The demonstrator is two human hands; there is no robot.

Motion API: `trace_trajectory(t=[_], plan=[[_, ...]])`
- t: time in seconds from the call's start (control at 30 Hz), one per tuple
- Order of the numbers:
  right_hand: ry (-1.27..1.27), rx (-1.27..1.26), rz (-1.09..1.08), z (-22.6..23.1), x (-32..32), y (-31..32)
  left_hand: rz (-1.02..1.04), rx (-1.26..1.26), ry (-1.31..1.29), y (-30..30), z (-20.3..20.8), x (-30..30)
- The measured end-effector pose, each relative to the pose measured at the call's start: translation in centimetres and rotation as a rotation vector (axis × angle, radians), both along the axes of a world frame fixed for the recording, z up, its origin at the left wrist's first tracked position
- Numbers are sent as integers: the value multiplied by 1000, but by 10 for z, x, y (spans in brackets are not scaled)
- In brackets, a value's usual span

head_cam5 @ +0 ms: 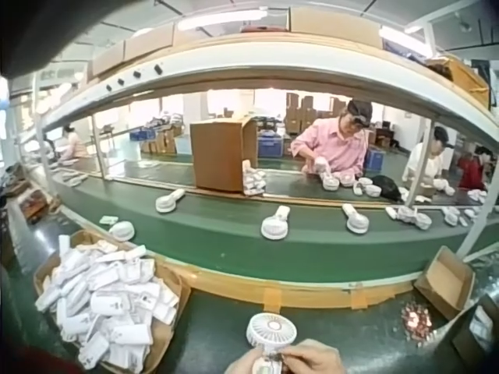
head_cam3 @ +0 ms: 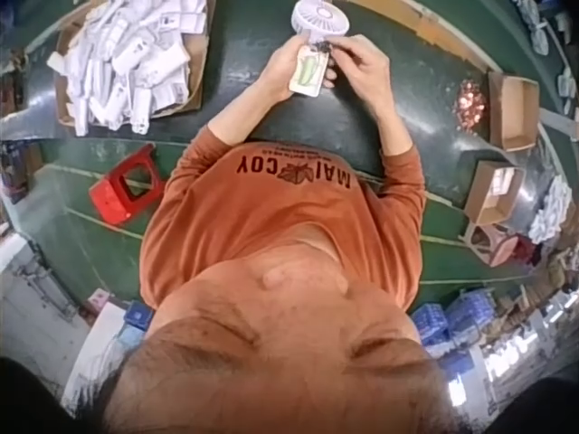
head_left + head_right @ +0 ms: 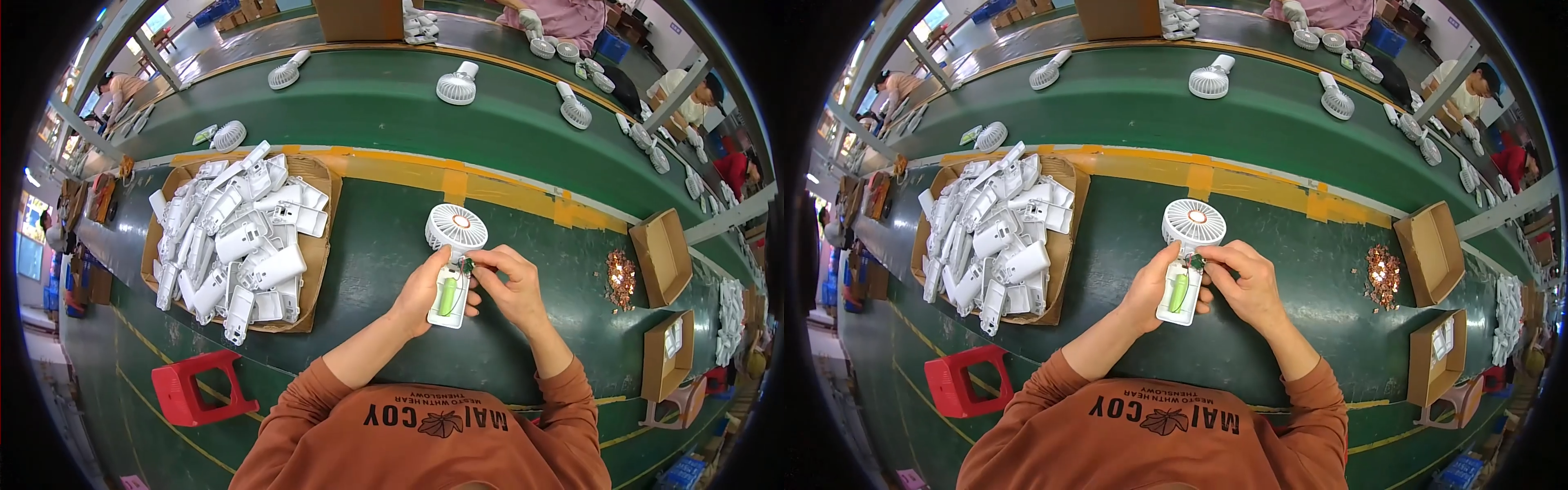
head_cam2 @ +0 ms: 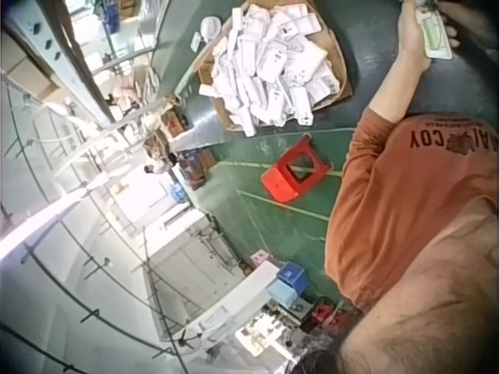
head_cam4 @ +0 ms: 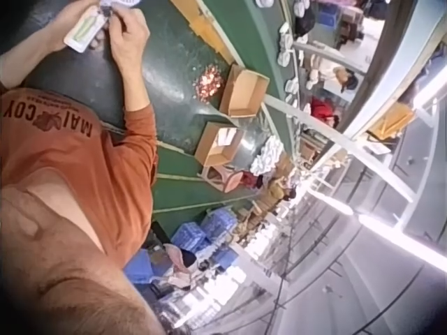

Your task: The person assembles components of handheld electric fans by hand, combining internal components and plastic casings, then applying stickers to the finished fans on a factory production line.

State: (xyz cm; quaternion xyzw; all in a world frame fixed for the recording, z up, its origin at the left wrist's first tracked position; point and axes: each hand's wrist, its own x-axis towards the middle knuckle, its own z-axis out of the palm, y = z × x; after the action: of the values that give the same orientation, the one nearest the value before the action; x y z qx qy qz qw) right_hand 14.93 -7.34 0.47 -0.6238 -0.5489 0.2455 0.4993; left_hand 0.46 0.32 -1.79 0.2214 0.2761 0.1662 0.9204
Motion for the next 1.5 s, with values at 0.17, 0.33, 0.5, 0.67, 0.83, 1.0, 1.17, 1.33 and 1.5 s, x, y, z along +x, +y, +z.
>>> trace_trajectory(t=[0.17, 0.33, 0.5, 0.67, 0.83, 1.0, 1.17, 1.33, 1.5], plan=[[-203, 126, 18, -2, 3, 2, -65, 112, 102, 1, 6, 0], [-308, 176, 36, 4, 1, 2, -94, 164, 113, 1, 6, -2], [-364, 226, 41, 3, -2, 3, -102, 164, 111, 0, 3, -4], [-362, 190, 42, -3, -2, 1, -92, 170, 111, -1, 3, -7], [-302, 149, 36, -9, -3, 0, -116, 196, 123, -1, 1, -9], [-440, 229, 137, -11, -10, -2, -156, 263, 150, -4, 0, -12], [-607, 262, 115, -8, -21, -3, -176, 299, 178, -3, -4, -12], [-538, 231, 69, -8, -17, 4, -225, 279, 111, 6, -11, -7], [-639, 223, 236, -7, -8, 1, -197, 185, 31, 7, -11, -12]])
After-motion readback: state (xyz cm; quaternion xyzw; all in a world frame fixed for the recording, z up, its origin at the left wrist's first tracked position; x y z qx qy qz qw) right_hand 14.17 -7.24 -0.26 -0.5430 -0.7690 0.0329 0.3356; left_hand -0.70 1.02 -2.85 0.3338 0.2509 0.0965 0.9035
